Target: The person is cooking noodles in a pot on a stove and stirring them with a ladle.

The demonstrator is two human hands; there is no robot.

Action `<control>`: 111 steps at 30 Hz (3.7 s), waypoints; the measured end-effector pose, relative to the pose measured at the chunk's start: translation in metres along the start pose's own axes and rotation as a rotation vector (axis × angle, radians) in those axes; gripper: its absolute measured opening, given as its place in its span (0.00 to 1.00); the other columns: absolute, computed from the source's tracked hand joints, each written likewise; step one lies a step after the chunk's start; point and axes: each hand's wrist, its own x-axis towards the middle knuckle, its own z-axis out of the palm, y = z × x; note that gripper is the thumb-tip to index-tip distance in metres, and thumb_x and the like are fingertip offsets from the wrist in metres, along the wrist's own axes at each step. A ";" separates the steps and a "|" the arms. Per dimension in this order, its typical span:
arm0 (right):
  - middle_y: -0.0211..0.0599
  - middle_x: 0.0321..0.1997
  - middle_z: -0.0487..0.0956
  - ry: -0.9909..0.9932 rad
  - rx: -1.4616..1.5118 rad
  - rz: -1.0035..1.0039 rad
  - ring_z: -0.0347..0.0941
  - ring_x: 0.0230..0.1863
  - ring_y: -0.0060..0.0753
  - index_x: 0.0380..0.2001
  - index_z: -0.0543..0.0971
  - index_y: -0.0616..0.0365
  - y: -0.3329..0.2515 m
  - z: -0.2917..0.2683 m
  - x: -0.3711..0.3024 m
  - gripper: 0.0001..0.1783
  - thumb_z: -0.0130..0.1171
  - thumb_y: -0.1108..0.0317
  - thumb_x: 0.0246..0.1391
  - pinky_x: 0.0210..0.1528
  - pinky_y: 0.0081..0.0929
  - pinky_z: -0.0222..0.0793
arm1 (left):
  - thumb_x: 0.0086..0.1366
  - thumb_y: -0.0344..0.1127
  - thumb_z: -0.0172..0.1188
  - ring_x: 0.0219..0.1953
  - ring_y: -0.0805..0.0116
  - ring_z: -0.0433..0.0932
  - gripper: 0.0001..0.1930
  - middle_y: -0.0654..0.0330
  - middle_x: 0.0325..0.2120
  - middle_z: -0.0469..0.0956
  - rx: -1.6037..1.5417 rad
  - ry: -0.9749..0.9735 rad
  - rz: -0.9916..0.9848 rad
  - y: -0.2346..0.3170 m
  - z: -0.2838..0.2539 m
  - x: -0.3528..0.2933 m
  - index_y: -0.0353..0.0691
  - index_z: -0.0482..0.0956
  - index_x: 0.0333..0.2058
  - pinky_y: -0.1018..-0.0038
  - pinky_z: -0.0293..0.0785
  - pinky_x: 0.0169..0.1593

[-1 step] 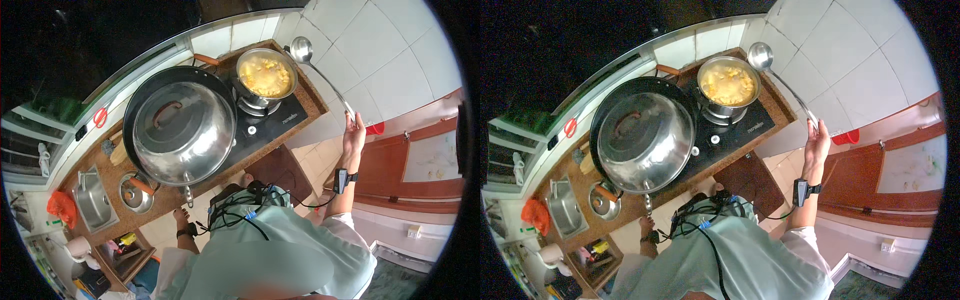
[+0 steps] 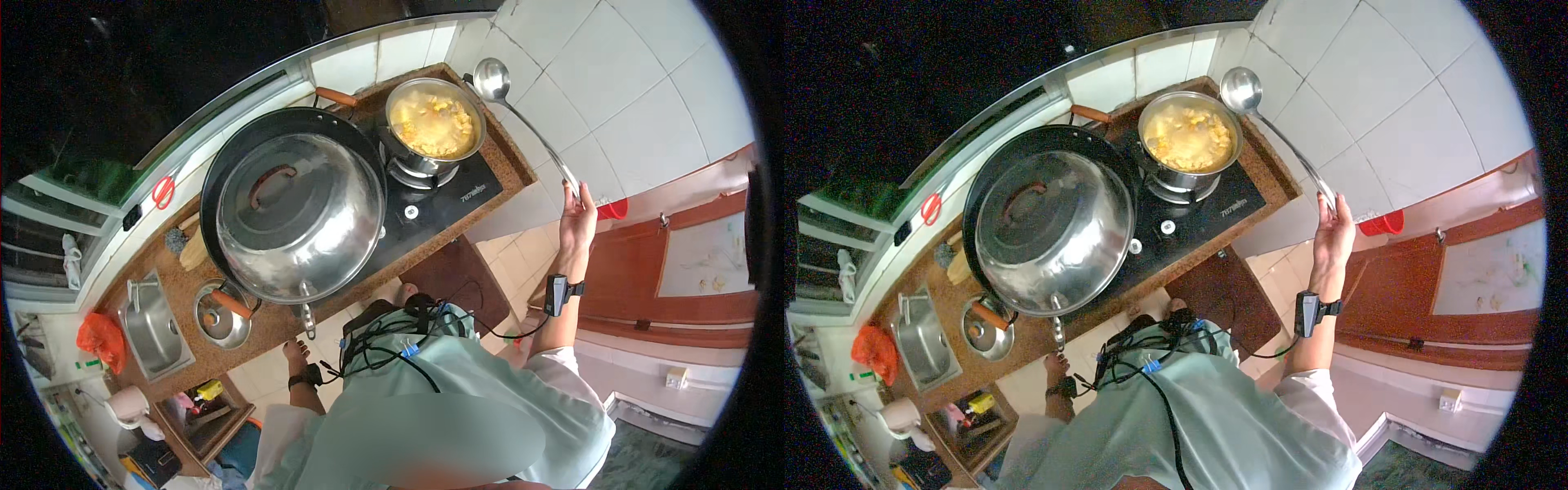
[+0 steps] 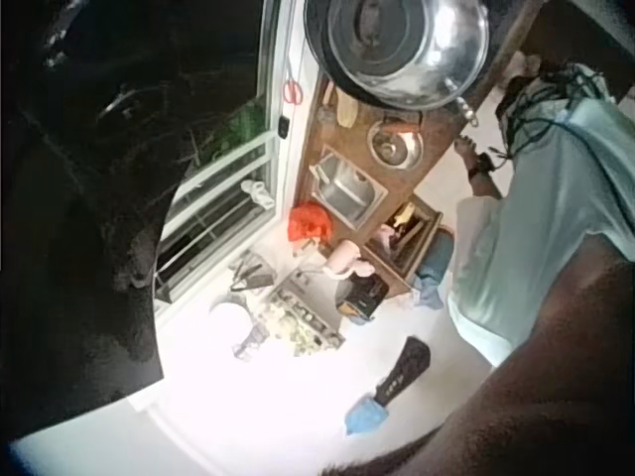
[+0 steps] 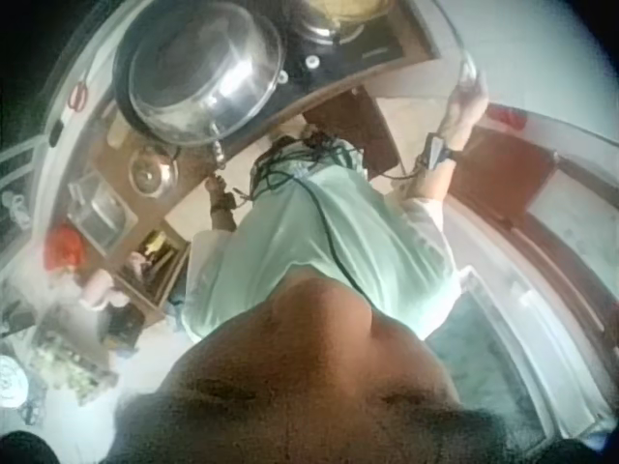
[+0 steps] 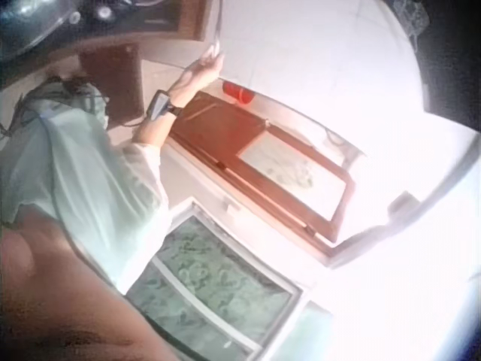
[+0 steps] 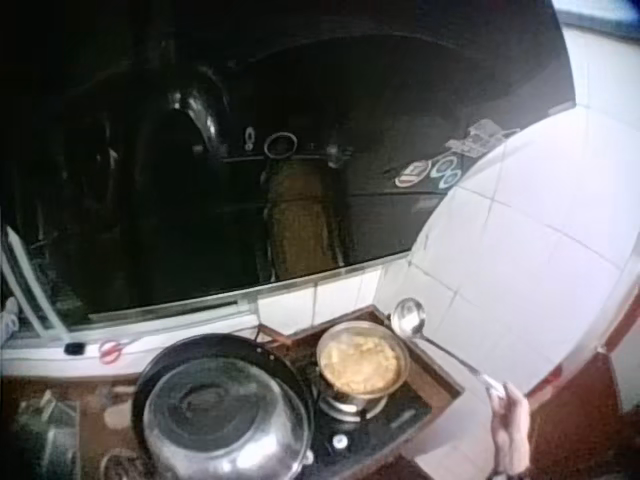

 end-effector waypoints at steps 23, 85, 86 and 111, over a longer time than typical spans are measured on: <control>0.44 0.36 0.82 -0.271 -0.063 0.334 0.83 0.35 0.32 0.34 0.76 0.64 0.006 0.007 0.147 0.08 0.59 0.70 0.65 0.39 0.20 0.85 | 0.68 0.37 0.49 0.25 0.67 0.75 0.17 0.55 0.30 0.80 0.297 0.027 0.127 -0.143 0.114 -0.153 0.36 0.77 0.50 0.69 0.72 0.27; 0.27 0.25 0.70 -0.269 -0.809 -0.006 0.61 0.15 0.16 0.52 0.68 0.59 -0.001 0.078 -0.068 0.17 0.59 0.73 0.62 0.15 0.19 0.52 | 0.62 0.33 0.51 0.21 0.67 0.73 0.06 0.61 0.20 0.72 0.060 -0.045 0.164 0.016 -0.005 -0.039 0.40 0.74 0.29 0.69 0.65 0.23; 0.27 0.25 0.70 -0.285 -0.821 -0.013 0.61 0.15 0.16 0.52 0.69 0.59 -0.001 0.077 -0.064 0.17 0.59 0.73 0.62 0.15 0.19 0.52 | 0.62 0.34 0.51 0.21 0.67 0.73 0.06 0.62 0.20 0.72 0.070 -0.040 0.175 0.018 -0.008 -0.038 0.40 0.74 0.30 0.69 0.65 0.23; 0.57 0.32 0.78 -1.271 -1.588 -0.394 0.75 0.37 0.64 0.45 0.74 0.64 -0.045 0.101 0.080 0.18 0.57 0.82 0.47 0.37 0.48 0.71 | 0.62 0.36 0.56 0.20 0.68 0.77 0.08 0.62 0.20 0.75 0.412 0.031 0.149 -0.128 0.060 -0.148 0.38 0.76 0.34 0.72 0.71 0.22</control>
